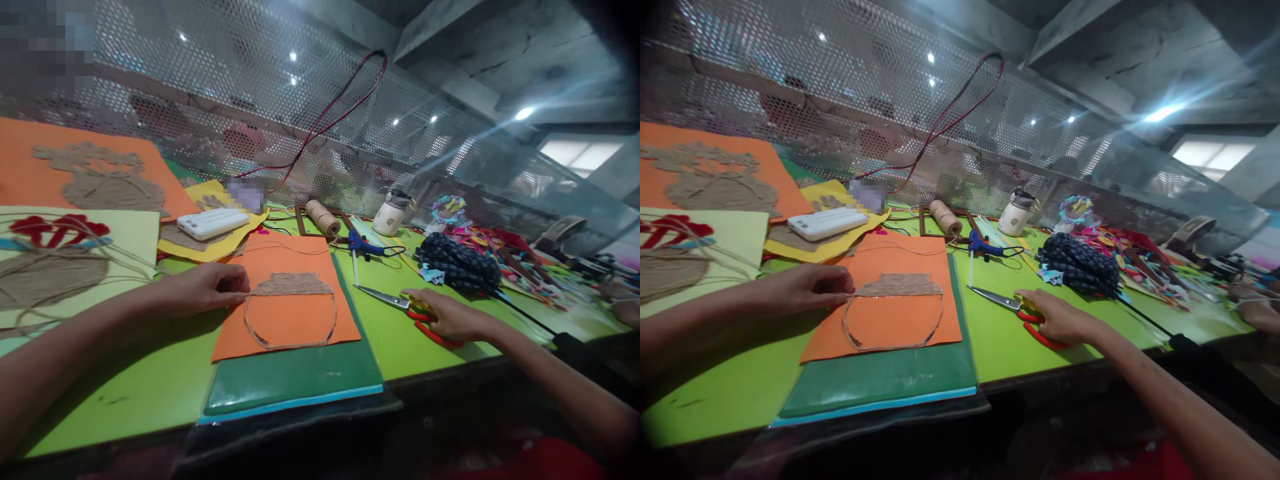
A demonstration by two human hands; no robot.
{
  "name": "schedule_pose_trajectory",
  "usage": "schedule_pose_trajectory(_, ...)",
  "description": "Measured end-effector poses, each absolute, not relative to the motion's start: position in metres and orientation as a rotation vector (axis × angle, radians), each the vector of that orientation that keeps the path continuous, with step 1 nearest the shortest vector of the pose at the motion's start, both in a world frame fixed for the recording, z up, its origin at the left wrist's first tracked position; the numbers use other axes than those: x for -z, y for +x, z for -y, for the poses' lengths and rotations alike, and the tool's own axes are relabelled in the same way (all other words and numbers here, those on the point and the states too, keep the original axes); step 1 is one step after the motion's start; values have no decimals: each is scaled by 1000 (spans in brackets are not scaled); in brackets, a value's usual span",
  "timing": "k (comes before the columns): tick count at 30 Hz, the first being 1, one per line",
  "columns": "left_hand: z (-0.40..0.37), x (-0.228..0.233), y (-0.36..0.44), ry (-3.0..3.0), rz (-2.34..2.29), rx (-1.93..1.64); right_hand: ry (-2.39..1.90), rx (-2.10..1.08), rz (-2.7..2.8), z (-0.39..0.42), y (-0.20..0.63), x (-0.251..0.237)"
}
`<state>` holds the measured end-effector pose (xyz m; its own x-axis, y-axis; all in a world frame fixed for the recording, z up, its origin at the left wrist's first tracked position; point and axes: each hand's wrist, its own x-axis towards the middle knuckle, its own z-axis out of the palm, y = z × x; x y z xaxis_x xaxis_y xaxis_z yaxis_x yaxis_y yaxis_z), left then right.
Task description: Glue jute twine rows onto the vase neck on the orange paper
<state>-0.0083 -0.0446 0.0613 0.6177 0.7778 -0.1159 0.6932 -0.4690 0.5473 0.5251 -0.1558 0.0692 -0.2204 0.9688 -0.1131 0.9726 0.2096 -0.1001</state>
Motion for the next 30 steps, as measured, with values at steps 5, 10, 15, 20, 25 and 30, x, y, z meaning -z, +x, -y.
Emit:
schedule_pose_trajectory(5,42,-59,-11,2245,-1157,-170,1937,53,-2489,176,532,-76)
schedule_pose_trajectory(10,49,-65,-8,2229,-1190,-149,1797,-3,-2802,182,508,-80)
schedule_pose_trajectory(15,55,-69,-4,2239,-1205,-164,1433,-71,-3081,144,430,-74)
schedule_pose_trajectory(20,55,-66,-5,2234,-1226,-179,1232,-140,-3060,105,381,-70)
schedule_pose_trajectory(25,57,-64,-4,2211,-1245,-170,1146,-188,-3055,86,365,-70)
schedule_pose_trajectory(30,60,-64,-5,2214,-1237,-190,1109,-196,-3030,78,356,-72)
